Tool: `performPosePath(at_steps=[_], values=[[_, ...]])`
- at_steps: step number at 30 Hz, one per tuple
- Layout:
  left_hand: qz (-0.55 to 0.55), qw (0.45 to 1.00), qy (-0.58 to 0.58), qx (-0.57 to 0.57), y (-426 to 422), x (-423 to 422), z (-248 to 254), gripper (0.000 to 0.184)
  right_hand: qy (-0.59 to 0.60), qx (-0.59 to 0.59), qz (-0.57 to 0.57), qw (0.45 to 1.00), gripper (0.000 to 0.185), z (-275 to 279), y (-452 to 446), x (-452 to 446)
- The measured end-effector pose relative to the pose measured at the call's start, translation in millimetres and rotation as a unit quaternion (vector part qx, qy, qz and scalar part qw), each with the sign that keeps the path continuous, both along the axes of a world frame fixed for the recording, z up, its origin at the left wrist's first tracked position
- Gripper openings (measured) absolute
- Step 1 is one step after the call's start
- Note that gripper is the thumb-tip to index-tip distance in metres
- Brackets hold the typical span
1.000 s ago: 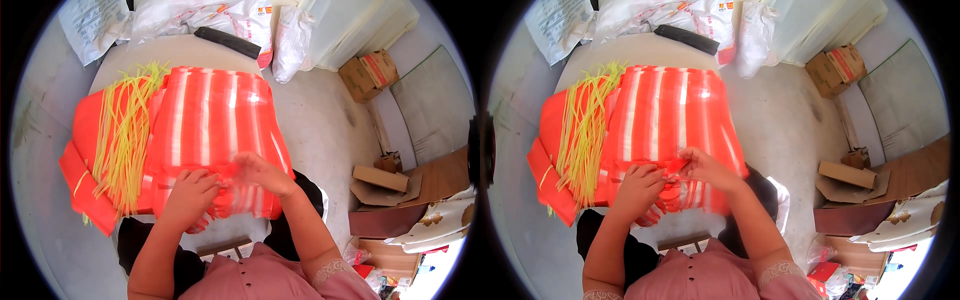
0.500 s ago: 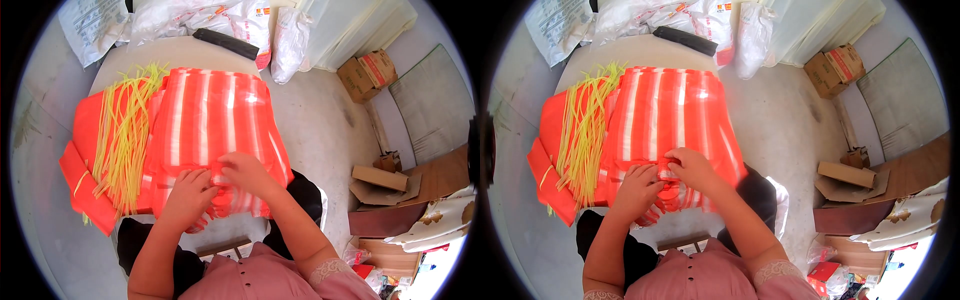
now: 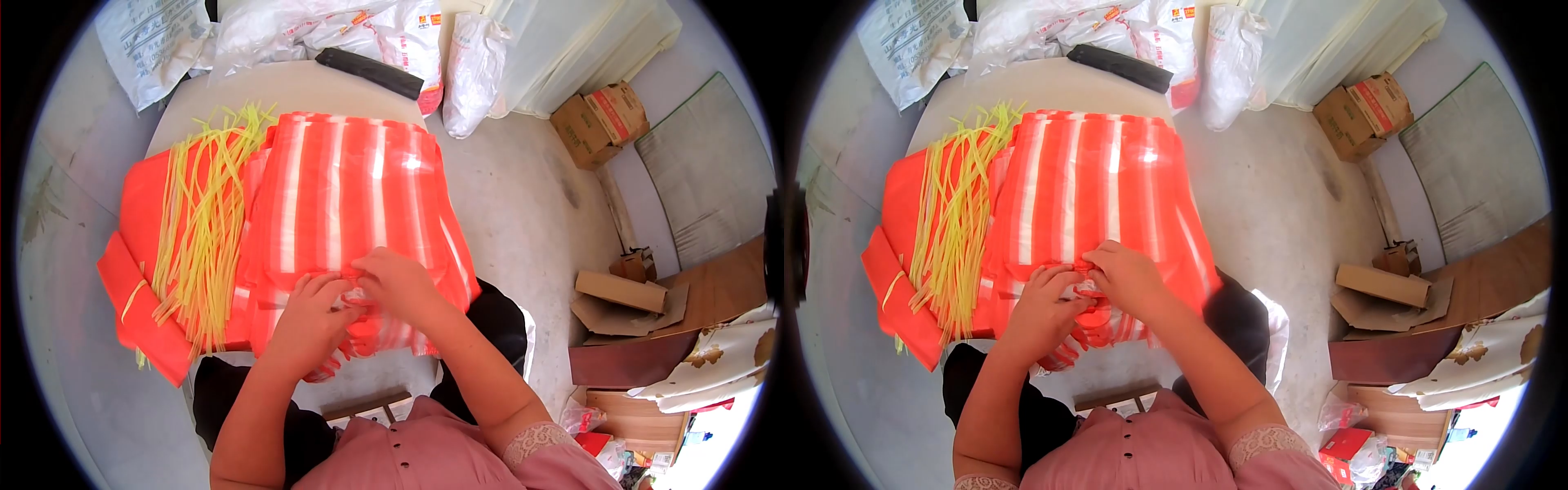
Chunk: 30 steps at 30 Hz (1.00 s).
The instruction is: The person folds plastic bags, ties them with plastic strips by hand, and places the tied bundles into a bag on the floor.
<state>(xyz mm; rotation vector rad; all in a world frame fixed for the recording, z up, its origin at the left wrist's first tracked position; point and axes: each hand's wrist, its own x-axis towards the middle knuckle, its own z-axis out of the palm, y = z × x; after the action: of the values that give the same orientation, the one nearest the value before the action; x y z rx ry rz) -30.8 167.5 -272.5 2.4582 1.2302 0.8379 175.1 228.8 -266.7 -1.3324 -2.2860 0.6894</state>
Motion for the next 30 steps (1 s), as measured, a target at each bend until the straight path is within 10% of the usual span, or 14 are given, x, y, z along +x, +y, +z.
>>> performPosePath(at_steps=[24, 30], values=[[0.124, 0.985, -0.11, -0.041, 29.5, 26.9, -8.2, 0.018, 0.181, -0.099, -0.048, 0.977, 0.021, -6.3, -1.5, 11.6], [0.179, 0.975, -0.1, -0.092, 33.3, 30.0, -8.6, 0.019, 0.083, 0.121, 0.151, 0.978, 0.025, -4.9, -27.0, 28.0]])
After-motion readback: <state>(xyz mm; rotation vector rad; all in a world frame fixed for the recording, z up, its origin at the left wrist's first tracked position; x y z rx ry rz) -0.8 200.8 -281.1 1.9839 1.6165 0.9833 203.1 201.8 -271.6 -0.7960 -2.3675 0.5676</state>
